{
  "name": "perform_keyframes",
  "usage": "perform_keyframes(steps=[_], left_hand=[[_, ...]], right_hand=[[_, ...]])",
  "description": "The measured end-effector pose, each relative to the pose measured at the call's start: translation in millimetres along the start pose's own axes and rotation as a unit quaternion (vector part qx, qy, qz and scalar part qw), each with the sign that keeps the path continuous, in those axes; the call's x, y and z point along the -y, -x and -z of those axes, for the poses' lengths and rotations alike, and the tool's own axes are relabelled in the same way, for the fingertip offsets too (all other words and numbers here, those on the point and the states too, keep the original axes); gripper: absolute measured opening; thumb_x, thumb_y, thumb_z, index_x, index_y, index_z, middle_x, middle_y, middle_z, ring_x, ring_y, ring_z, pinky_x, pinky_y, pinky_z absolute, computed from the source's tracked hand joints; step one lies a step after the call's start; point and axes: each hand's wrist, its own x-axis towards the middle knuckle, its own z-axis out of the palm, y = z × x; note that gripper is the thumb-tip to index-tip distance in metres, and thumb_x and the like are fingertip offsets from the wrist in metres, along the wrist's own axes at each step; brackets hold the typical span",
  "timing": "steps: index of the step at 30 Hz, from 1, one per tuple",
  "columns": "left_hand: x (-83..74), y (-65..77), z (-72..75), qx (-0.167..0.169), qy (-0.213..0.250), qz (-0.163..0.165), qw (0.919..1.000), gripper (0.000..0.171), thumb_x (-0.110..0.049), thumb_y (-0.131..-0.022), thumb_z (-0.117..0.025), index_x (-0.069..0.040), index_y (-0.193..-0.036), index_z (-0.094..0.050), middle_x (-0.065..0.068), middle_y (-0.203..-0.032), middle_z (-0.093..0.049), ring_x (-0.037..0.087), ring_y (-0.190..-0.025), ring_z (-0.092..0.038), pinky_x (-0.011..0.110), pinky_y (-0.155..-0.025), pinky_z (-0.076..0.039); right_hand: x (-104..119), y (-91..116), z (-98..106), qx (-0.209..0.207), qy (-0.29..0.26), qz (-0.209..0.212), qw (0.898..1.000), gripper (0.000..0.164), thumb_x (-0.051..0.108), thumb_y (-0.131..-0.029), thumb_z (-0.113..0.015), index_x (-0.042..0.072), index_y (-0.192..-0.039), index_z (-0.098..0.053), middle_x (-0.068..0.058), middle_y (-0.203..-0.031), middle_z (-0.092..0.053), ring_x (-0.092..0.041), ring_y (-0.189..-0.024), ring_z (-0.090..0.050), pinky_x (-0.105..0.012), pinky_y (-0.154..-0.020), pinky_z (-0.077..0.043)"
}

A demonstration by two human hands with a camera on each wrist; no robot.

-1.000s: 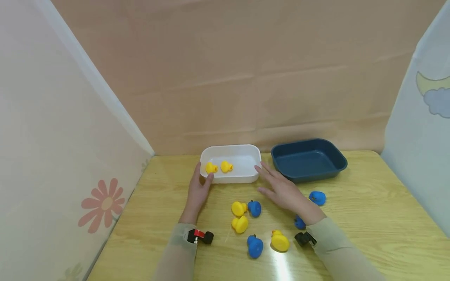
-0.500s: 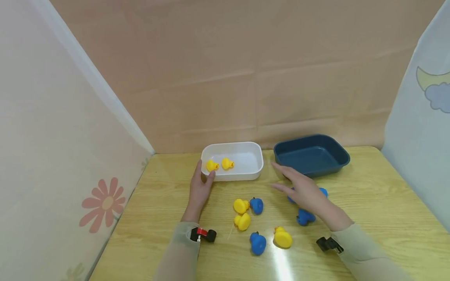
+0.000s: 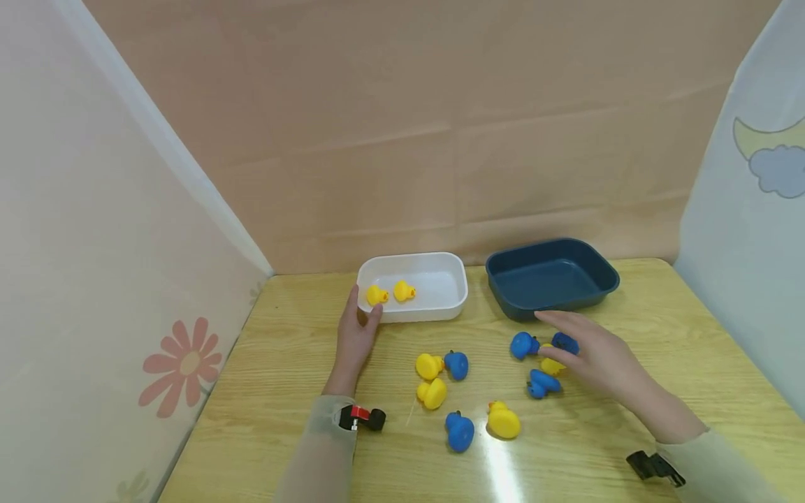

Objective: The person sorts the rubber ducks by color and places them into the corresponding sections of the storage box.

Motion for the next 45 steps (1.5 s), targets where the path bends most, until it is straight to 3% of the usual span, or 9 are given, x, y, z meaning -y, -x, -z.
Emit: perform_keyframes(steps=[10, 15, 22, 26, 33, 45], left_hand=[[-1.2, -3.0, 0.5, 0.008, 0.001, 0.012, 0.9999, 0.085, -0.046, -0.113, -0.063, -0.010, -0.177, -0.020, 0.011, -0.181, -0.027, 0.031, -0.166, -0.026, 0.051, -0.134, -0.024], [-3.6, -5.7, 0.7, 0.006, -0.003, 0.012, 0.9999, 0.085, -0.047, -0.113, -0.063, -0.011, -0.177, -0.021, 0.012, -0.181, -0.027, 0.033, -0.166, -0.025, 0.052, -0.134, -0.023], [-2.9, -5.2, 0.9, 0.008, -0.002, 0.013, 0.9999, 0.084, -0.044, -0.114, -0.063, -0.010, -0.177, -0.020, 0.013, -0.181, -0.027, 0.032, -0.166, -0.026, 0.050, -0.134, -0.023], [-1.8, -2.6, 1.2, 0.003, 0.001, 0.006, 1.0000, 0.084, -0.042, -0.113, -0.064, -0.008, -0.176, -0.022, 0.015, -0.180, -0.028, 0.034, -0.165, -0.027, 0.052, -0.134, -0.024], [-0.1, -0.3, 1.6, 0.001, 0.006, -0.003, 1.0000, 0.083, -0.041, -0.113, -0.065, -0.007, -0.176, -0.023, 0.015, -0.179, -0.029, 0.034, -0.165, -0.028, 0.051, -0.133, -0.025], [-2.0, -0.7, 0.1, 0.002, 0.011, -0.003, 0.9999, 0.082, -0.037, -0.113, -0.066, -0.007, -0.176, -0.023, 0.014, -0.180, -0.029, 0.032, -0.165, -0.028, 0.050, -0.133, -0.025]], right_hand=[[-32, 20, -5, -0.050, -0.005, 0.078, 0.996, 0.066, 0.015, -0.082, -0.098, 0.008, -0.142, -0.073, -0.022, -0.142, -0.069, -0.049, -0.132, -0.059, -0.073, -0.092, -0.056], [-43, 22, -8, -0.029, -0.017, 0.081, 0.996, 0.066, 0.016, -0.083, -0.097, 0.009, -0.143, -0.071, -0.022, -0.147, -0.066, -0.053, -0.137, -0.054, -0.076, -0.090, -0.055], [-47, 23, -14, -0.001, -0.016, 0.088, 0.996, 0.065, 0.024, -0.088, -0.095, 0.012, -0.146, -0.071, -0.009, -0.150, -0.068, -0.039, -0.152, -0.046, -0.073, -0.098, -0.053], [-47, 20, -18, 0.010, -0.008, 0.092, 0.996, 0.066, 0.028, -0.088, -0.095, 0.014, -0.148, -0.071, -0.005, -0.150, -0.069, -0.040, -0.151, -0.047, -0.070, -0.099, -0.054], [-46, 16, -20, 0.031, -0.015, 0.085, 0.996, 0.062, 0.029, -0.089, -0.094, 0.015, -0.145, -0.073, -0.015, -0.149, -0.068, -0.050, -0.144, -0.050, -0.073, -0.097, -0.056], [-48, 18, -17, 0.040, -0.009, 0.062, 0.997, 0.064, 0.029, -0.086, -0.097, 0.012, -0.143, -0.074, -0.029, -0.154, -0.057, -0.051, -0.137, -0.056, -0.070, -0.095, -0.058]])
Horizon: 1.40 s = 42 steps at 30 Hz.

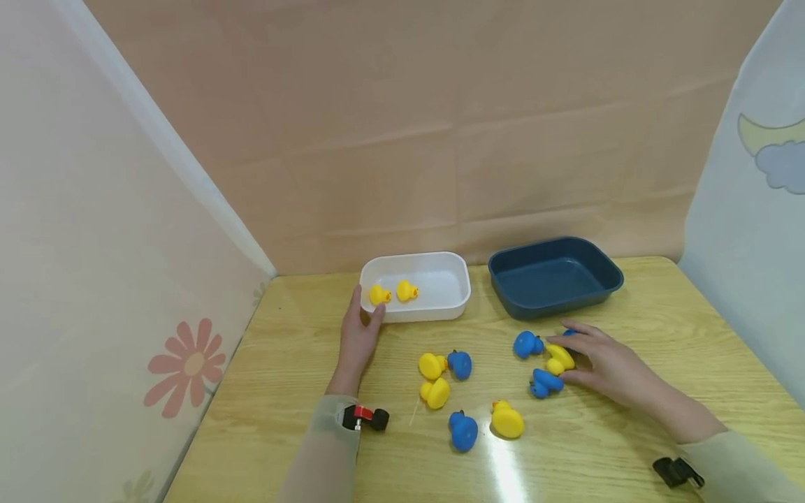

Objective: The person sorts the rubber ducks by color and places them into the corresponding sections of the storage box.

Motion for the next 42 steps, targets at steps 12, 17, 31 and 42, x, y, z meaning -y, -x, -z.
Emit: perform_keyframes(steps=[12, 17, 31, 42], left_hand=[[-1.5, 1.6, 0.1, 0.001, -0.003, 0.011, 0.9999, 0.082, -0.040, -0.114, -0.065, -0.009, -0.177, -0.022, 0.013, -0.180, -0.029, 0.031, -0.165, -0.028, 0.049, -0.133, -0.025], [-1.4, 2.2, 1.2, -0.002, -0.004, 0.014, 0.9999, 0.082, -0.039, -0.114, -0.065, -0.009, -0.177, -0.023, 0.013, -0.180, -0.030, 0.032, -0.165, -0.028, 0.052, -0.133, -0.025], [0.3, 1.1, -1.6, -0.001, -0.002, 0.018, 0.9998, 0.082, -0.042, -0.113, -0.065, -0.011, -0.177, -0.023, 0.012, -0.180, -0.029, 0.033, -0.166, -0.027, 0.052, -0.133, -0.025], [0.2, 1.1, -1.9, -0.005, -0.004, 0.015, 0.9999, 0.082, -0.040, -0.113, -0.066, -0.010, -0.176, -0.025, 0.014, -0.179, -0.031, 0.034, -0.165, -0.029, 0.053, -0.133, -0.025]], right_hand=[[8, -5, 7, -0.057, 0.021, 0.003, 0.998, 0.062, 0.026, -0.084, -0.100, 0.008, -0.137, -0.075, -0.025, -0.141, -0.066, -0.047, -0.124, -0.064, -0.063, -0.083, -0.062], [21, -16, 13, -0.081, 0.027, 0.012, 0.996, 0.061, 0.023, -0.083, -0.100, 0.008, -0.136, -0.075, -0.024, -0.141, -0.065, -0.040, -0.114, -0.070, -0.048, -0.072, -0.065], [54, -56, 15, -0.122, 0.006, 0.012, 0.992, 0.057, 0.021, -0.085, -0.098, 0.008, -0.135, -0.076, -0.018, -0.138, -0.069, -0.041, -0.127, -0.061, -0.061, -0.080, -0.063], [79, -101, 11, -0.101, 0.019, -0.023, 0.994, 0.054, 0.026, -0.090, -0.095, 0.004, -0.135, -0.075, -0.021, -0.136, -0.072, -0.046, -0.133, -0.059, -0.069, -0.099, -0.055]])
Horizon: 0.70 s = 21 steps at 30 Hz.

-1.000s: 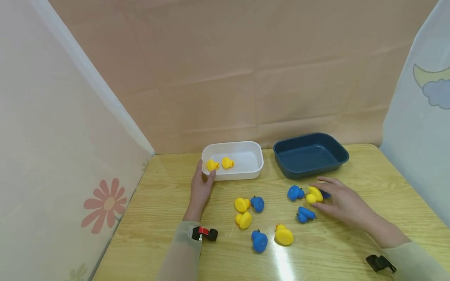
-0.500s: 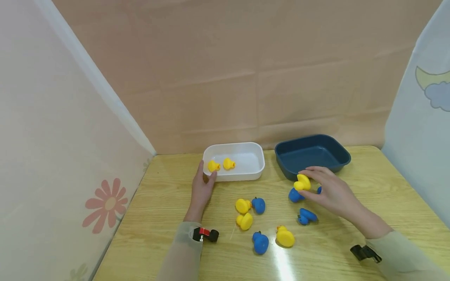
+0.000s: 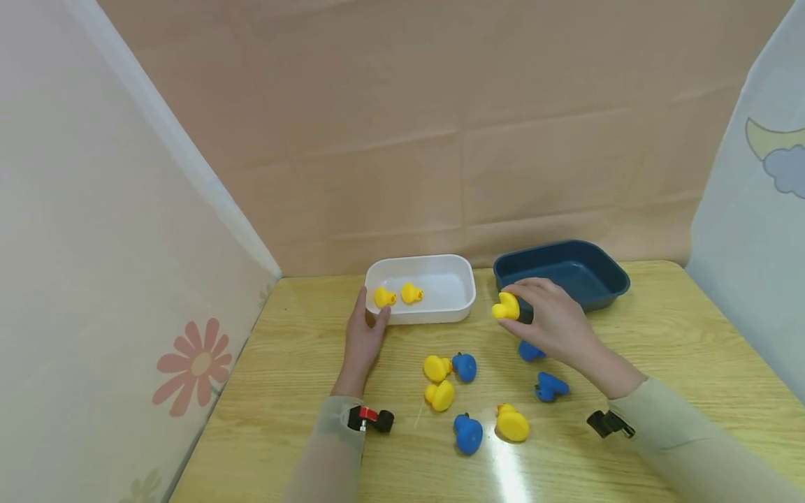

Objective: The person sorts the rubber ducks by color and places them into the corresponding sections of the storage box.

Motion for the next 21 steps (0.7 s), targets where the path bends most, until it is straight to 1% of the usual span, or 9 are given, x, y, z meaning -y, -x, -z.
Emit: perform_keyframes(steps=[4, 6, 11, 17, 21], left_hand=[[-0.3, 0.3, 0.4, 0.001, 0.001, -0.001, 1.0000, 0.081, -0.039, -0.113, -0.066, -0.009, -0.176, -0.024, 0.013, -0.179, -0.031, 0.032, -0.165, -0.029, 0.051, -0.133, -0.025], [-1.0, 0.3, 0.4, 0.001, 0.001, -0.006, 1.0000, 0.081, -0.038, -0.113, -0.066, -0.008, -0.176, -0.025, 0.014, -0.178, -0.032, 0.033, -0.165, -0.030, 0.051, -0.133, -0.025], [-0.7, 0.5, -0.1, -0.003, 0.001, -0.010, 1.0000, 0.081, -0.038, -0.113, -0.066, -0.008, -0.176, -0.025, 0.014, -0.178, -0.033, 0.033, -0.164, -0.031, 0.052, -0.133, -0.027], [2.6, -0.9, -1.0, -0.003, 0.002, -0.005, 1.0000, 0.081, -0.038, -0.113, -0.067, -0.010, -0.176, -0.025, 0.013, -0.178, -0.033, 0.031, -0.164, -0.031, 0.050, -0.132, -0.027], [1.7, -0.8, -0.5, -0.002, 0.002, -0.009, 1.0000, 0.081, -0.038, -0.113, -0.067, -0.009, -0.176, -0.025, 0.014, -0.178, -0.033, 0.033, -0.164, -0.031, 0.052, -0.132, -0.027]], right_hand=[[6, -17, -8, 0.015, -0.012, -0.014, 1.000, 0.054, 0.030, -0.093, -0.093, 0.003, -0.137, -0.074, -0.021, -0.138, -0.072, -0.046, -0.135, -0.058, -0.070, -0.103, -0.053], [8, -24, -12, 0.022, -0.018, -0.023, 0.999, 0.056, 0.032, -0.094, -0.091, 0.003, -0.139, -0.073, -0.022, -0.141, -0.069, -0.046, -0.136, -0.057, -0.070, -0.103, -0.054], [15, -39, -22, 0.028, -0.025, -0.046, 0.998, 0.059, 0.033, -0.096, -0.089, 0.001, -0.142, -0.071, -0.025, -0.143, -0.067, -0.047, -0.136, -0.058, -0.069, -0.098, -0.057], [19, -52, -35, 0.026, -0.038, -0.065, 0.997, 0.059, 0.034, -0.097, -0.088, 0.003, -0.143, -0.071, -0.021, -0.139, -0.070, -0.043, -0.134, -0.058, -0.064, -0.093, -0.058], [20, -59, -42, 0.029, -0.048, -0.074, 0.996, 0.060, 0.036, -0.097, -0.087, 0.004, -0.145, -0.071, -0.020, -0.143, -0.069, -0.042, -0.133, -0.058, -0.062, -0.093, -0.058]])
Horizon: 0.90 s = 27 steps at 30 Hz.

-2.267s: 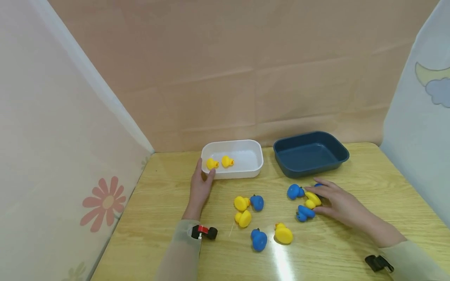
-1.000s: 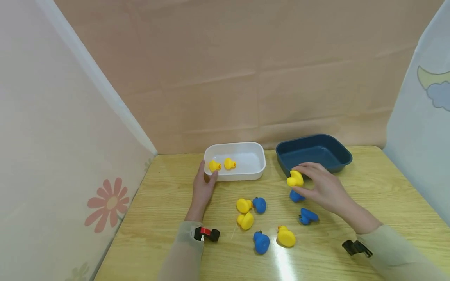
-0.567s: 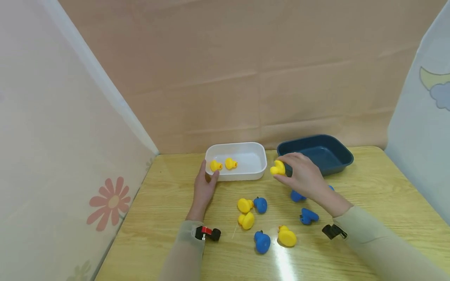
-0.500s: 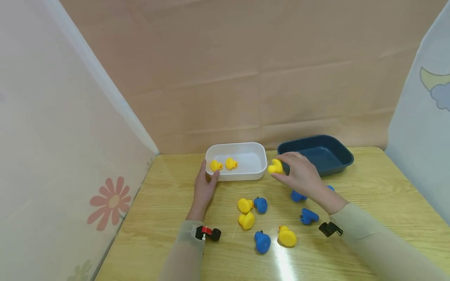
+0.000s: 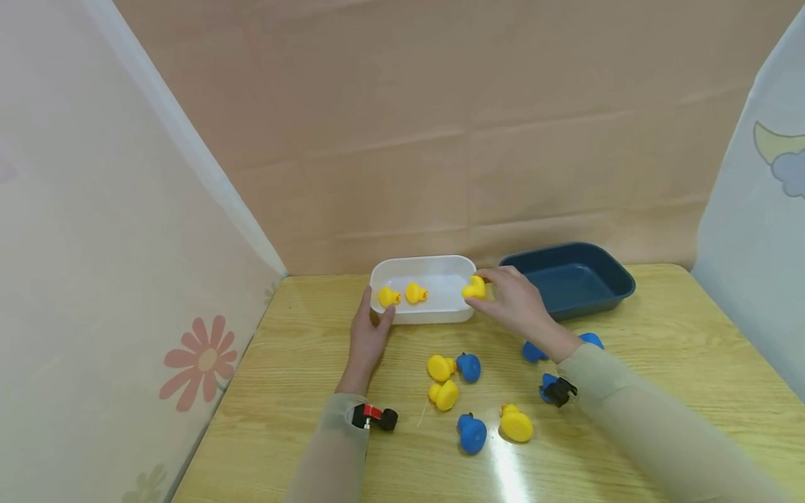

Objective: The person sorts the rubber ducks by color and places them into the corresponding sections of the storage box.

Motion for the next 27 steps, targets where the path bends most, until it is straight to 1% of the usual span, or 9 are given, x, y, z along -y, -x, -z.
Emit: perform_keyframes(steps=[6, 12, 15, 18, 21, 24, 27], left_hand=[[-1.1, 0.5, 0.1, -0.002, 0.000, -0.002, 1.0000, 0.081, -0.038, -0.113, -0.067, -0.007, -0.176, -0.025, 0.016, -0.178, -0.033, 0.034, -0.164, -0.031, 0.052, -0.133, -0.026], [1.3, -0.3, -1.2, -0.003, -0.001, 0.001, 1.0000, 0.081, -0.038, -0.113, -0.067, -0.008, -0.176, -0.026, 0.016, -0.178, -0.033, 0.034, -0.164, -0.030, 0.053, -0.132, -0.027], [1.9, -1.0, -1.5, -0.001, 0.001, 0.003, 1.0000, 0.082, -0.039, -0.113, -0.067, -0.009, -0.176, -0.025, 0.015, -0.178, -0.032, 0.033, -0.164, -0.030, 0.052, -0.133, -0.026], [2.1, -1.3, -1.8, -0.005, 0.006, -0.004, 1.0000, 0.081, -0.037, -0.113, -0.068, -0.007, -0.175, -0.026, 0.017, -0.177, -0.033, 0.035, -0.164, -0.030, 0.052, -0.133, -0.026], [2.1, -0.7, -2.4, -0.007, 0.005, -0.003, 1.0000, 0.081, -0.036, -0.112, -0.068, -0.007, -0.175, -0.026, 0.017, -0.177, -0.033, 0.035, -0.164, -0.031, 0.052, -0.133, -0.026], [1.9, 0.0, -3.0, -0.006, 0.003, -0.001, 1.0000, 0.081, -0.036, -0.113, -0.068, -0.007, -0.176, -0.026, 0.017, -0.177, -0.033, 0.035, -0.164, -0.031, 0.052, -0.133, -0.026], [1.5, 0.2, -3.3, -0.004, 0.006, -0.004, 1.0000, 0.081, -0.036, -0.113, -0.067, -0.007, -0.176, -0.026, 0.017, -0.178, -0.033, 0.035, -0.164, -0.031, 0.053, -0.133, -0.026]], right_hand=[[1, -11, -9, 0.007, -0.007, -0.003, 1.000, 0.058, 0.037, -0.098, -0.086, 0.005, -0.144, -0.071, -0.018, -0.146, -0.068, -0.041, -0.133, -0.057, -0.063, -0.094, -0.057], [-2, -22, -18, 0.022, -0.006, -0.013, 1.000, 0.059, 0.036, -0.099, -0.085, 0.004, -0.145, -0.070, -0.020, -0.145, -0.068, -0.043, -0.138, -0.055, -0.065, -0.100, -0.055], [-3, -27, -23, 0.033, -0.002, -0.019, 0.999, 0.059, 0.037, -0.098, -0.085, 0.004, -0.145, -0.070, -0.019, -0.141, -0.070, -0.042, -0.136, -0.056, -0.062, -0.098, -0.056], [-4, -32, -27, 0.044, 0.002, -0.021, 0.999, 0.060, 0.039, -0.099, -0.085, 0.004, -0.145, -0.069, -0.017, -0.135, -0.073, -0.040, -0.132, -0.057, -0.059, -0.095, -0.056], [-3, -35, -31, 0.051, -0.003, -0.025, 0.998, 0.060, 0.038, -0.099, -0.085, 0.004, -0.145, -0.069, -0.018, -0.134, -0.073, -0.040, -0.128, -0.058, -0.059, -0.096, -0.056], [-4, -36, -32, 0.058, -0.010, -0.029, 0.998, 0.061, 0.036, -0.099, -0.085, 0.005, -0.149, -0.067, -0.018, -0.136, -0.072, -0.040, -0.131, -0.058, -0.060, -0.098, -0.055], [-5, -34, -32, 0.059, -0.010, -0.028, 0.998, 0.067, 0.037, -0.100, -0.085, 0.007, -0.155, -0.063, -0.017, -0.140, -0.071, -0.040, -0.135, -0.056, -0.061, -0.100, -0.055]])
